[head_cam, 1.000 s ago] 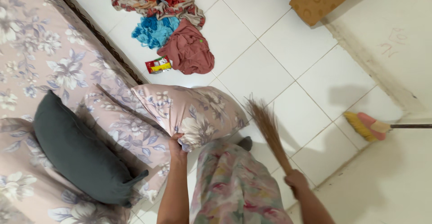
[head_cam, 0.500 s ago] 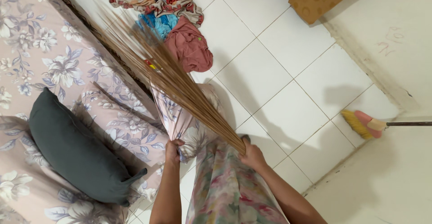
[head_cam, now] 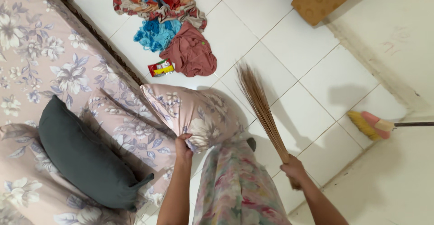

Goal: The person uses a traditional broom to tap a floral pillow on the floor, then places it on the bed. They continue to arrange multiple pillows on the bed, including a dark gray pillow, adjusting their positions.

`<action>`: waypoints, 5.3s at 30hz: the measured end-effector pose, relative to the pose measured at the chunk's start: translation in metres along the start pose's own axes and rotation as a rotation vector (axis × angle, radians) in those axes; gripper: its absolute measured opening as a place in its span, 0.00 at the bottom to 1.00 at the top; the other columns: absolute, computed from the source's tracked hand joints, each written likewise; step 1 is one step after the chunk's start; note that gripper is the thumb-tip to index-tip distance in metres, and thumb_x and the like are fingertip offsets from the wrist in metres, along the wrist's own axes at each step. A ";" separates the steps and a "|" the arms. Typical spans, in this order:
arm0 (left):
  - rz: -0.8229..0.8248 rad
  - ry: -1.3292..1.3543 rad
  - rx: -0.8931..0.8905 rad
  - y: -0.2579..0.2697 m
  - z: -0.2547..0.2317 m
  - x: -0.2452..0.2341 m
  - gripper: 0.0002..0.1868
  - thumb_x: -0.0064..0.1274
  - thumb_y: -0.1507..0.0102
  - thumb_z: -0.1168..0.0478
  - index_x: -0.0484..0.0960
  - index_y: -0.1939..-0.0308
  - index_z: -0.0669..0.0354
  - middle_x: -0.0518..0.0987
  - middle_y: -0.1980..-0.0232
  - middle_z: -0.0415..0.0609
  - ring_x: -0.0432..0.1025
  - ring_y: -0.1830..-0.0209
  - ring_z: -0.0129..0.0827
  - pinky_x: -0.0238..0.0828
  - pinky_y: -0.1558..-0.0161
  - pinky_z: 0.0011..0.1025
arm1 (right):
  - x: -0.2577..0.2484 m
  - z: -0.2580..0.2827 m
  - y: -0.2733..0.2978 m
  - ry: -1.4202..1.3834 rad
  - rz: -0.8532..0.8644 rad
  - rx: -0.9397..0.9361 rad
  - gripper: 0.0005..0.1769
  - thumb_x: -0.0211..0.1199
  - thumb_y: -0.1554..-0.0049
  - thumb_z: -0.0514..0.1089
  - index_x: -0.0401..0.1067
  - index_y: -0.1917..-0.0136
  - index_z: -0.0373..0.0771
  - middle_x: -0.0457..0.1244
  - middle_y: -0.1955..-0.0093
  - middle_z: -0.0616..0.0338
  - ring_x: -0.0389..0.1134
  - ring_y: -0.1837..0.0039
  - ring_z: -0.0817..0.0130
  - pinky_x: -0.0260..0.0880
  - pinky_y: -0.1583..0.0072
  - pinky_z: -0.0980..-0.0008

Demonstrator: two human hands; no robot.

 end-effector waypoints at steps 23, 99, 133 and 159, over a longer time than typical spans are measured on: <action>0.265 0.363 0.030 0.047 -0.016 0.165 0.10 0.46 0.40 0.71 0.76 0.56 0.71 0.80 0.56 0.58 0.77 0.57 0.46 0.78 0.49 0.43 | 0.008 0.081 0.024 -0.604 -0.015 -0.125 0.28 0.68 0.52 0.34 0.71 0.37 0.35 0.66 0.64 0.57 0.65 0.66 0.67 0.68 0.63 0.65; 0.259 0.410 1.094 0.233 -0.286 0.210 0.42 0.38 0.31 0.34 0.66 0.27 0.64 0.72 0.28 0.54 0.69 0.29 0.44 0.65 0.28 0.40 | -0.087 0.334 0.074 0.230 -0.129 -1.042 0.31 0.71 0.56 0.44 0.70 0.39 0.42 0.70 0.60 0.42 0.73 0.55 0.46 0.74 0.53 0.54; -0.103 0.355 1.175 0.245 -0.233 0.142 0.37 0.41 0.27 0.40 0.68 0.32 0.73 0.75 0.33 0.58 0.74 0.35 0.42 0.70 0.33 0.40 | -0.132 0.341 -0.122 -0.273 0.173 -0.182 0.17 0.68 0.53 0.30 0.70 0.51 0.22 0.66 0.66 0.46 0.68 0.68 0.61 0.72 0.66 0.64; -0.257 0.396 1.070 0.129 -0.448 0.147 0.31 0.49 0.29 0.45 0.73 0.39 0.75 0.80 0.45 0.58 0.79 0.52 0.39 0.79 0.50 0.38 | -0.042 0.707 -0.153 -0.840 0.649 -0.389 0.26 0.61 0.49 0.31 0.60 0.37 0.33 0.65 0.42 0.45 0.72 0.46 0.52 0.77 0.51 0.63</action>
Point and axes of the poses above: each hand's wrist, its own y-axis away from the middle knuckle, its own x-axis out of the palm, z = x × y, the point moved 7 cm from there along -y, towards the middle knuckle
